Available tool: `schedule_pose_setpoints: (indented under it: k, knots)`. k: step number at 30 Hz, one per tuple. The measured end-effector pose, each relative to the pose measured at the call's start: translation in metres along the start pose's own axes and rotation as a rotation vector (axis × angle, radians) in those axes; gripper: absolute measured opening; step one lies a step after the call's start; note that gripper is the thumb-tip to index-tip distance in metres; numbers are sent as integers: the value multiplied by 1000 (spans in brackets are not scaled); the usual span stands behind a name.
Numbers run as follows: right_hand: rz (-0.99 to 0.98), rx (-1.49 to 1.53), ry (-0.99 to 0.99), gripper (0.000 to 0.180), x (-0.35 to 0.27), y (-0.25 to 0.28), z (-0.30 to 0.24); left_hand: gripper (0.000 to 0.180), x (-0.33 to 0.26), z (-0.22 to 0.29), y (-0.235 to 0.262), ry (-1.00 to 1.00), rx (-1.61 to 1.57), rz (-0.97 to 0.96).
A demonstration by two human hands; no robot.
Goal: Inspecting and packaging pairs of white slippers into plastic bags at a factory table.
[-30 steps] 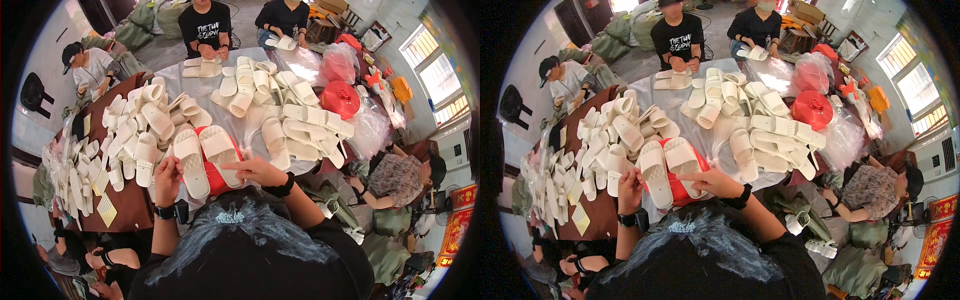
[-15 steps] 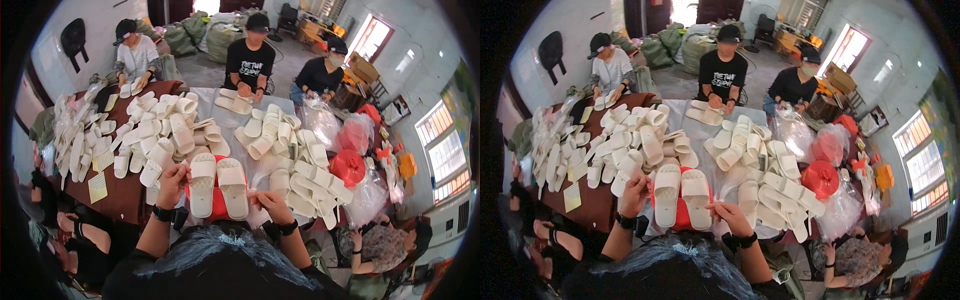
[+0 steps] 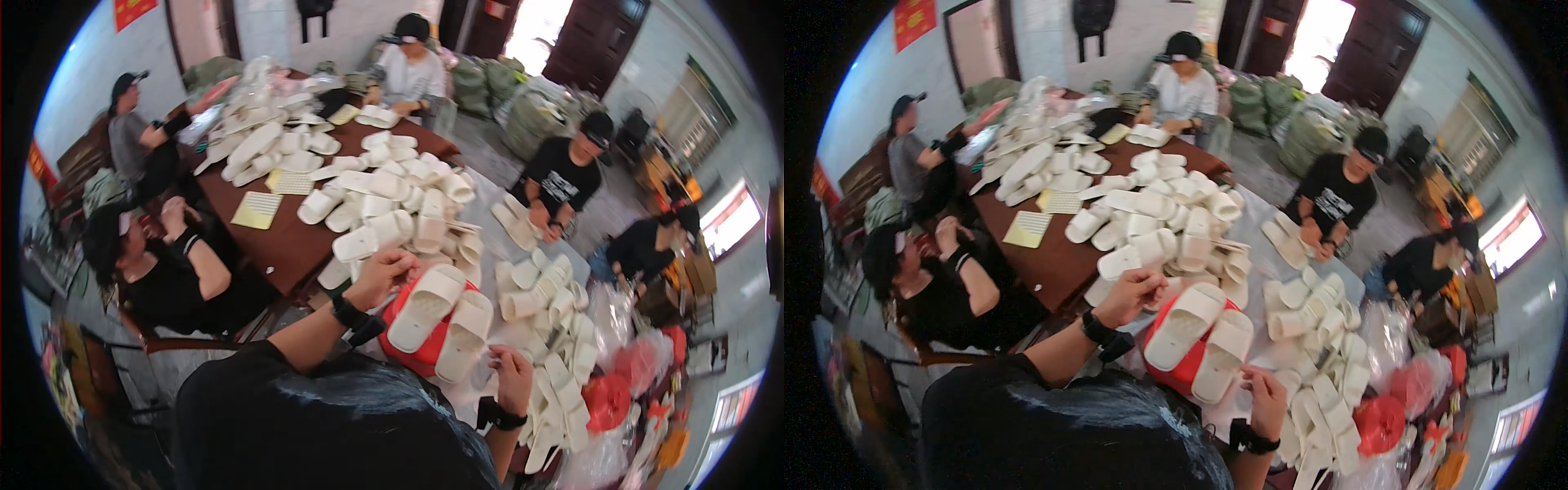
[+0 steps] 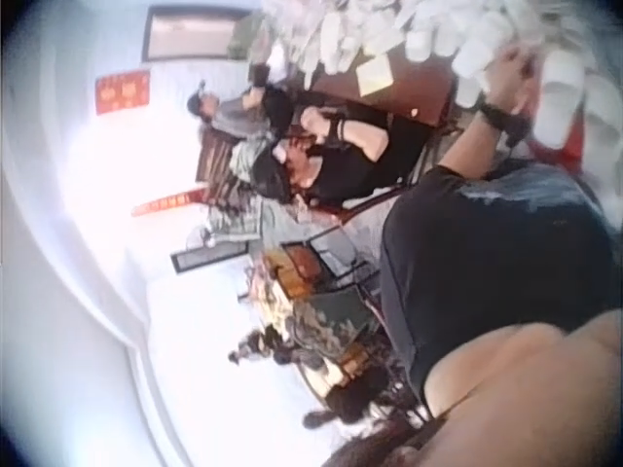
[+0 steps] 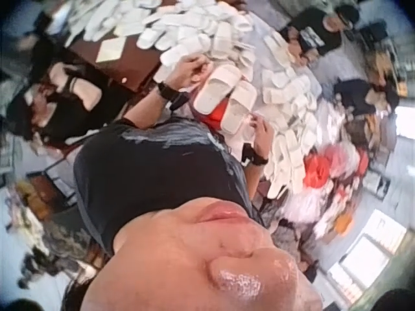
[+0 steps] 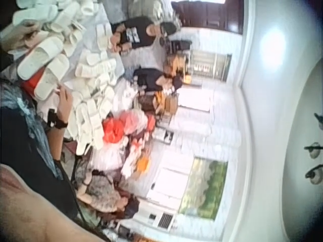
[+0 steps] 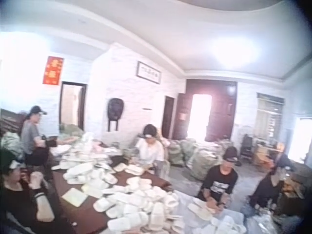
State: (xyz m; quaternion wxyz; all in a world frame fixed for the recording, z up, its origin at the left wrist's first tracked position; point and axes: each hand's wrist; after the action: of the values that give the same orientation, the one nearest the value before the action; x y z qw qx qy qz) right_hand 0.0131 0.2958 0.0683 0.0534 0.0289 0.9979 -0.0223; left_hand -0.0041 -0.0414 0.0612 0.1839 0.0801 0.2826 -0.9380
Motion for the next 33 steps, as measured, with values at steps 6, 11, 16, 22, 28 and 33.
schedule_pose_setpoints:
  k: [6, 11, 16, 22, 28, 33]
  knots:
    - [186, 235, 67, 16, 13, 25, 20, 21, -12, 17, 9, -46, -91, 27]
    - [-87, -8, 99, 21, -8, -32, -26, 21, -31, 10, -12, 1, -134, -213]
    - [-481, 128, -208, 31, -27, -84, -26, 24, -61, 0, -50, 43, -48, -407]
    - [-532, 133, -314, 26, -31, -64, -9, 26, -70, 5, -43, -81, 75, -266]
    - [-456, 85, -75, 28, -32, -64, -24, 22, -79, -5, -49, -18, -63, -388]
    - [-350, -48, 25, 27, -25, -43, -27, 24, -70, -6, -61, -43, 3, -400]
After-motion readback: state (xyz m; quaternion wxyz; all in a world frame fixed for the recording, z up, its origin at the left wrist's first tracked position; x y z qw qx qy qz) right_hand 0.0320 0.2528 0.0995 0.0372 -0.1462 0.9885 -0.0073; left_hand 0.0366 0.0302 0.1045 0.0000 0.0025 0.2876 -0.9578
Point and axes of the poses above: each hand's wrist, its own x-axis towards the middle knuckle, its own y-axis out of the back of the hand, z = x × y, and after that the axes turned 15 degrees about z, right-handed
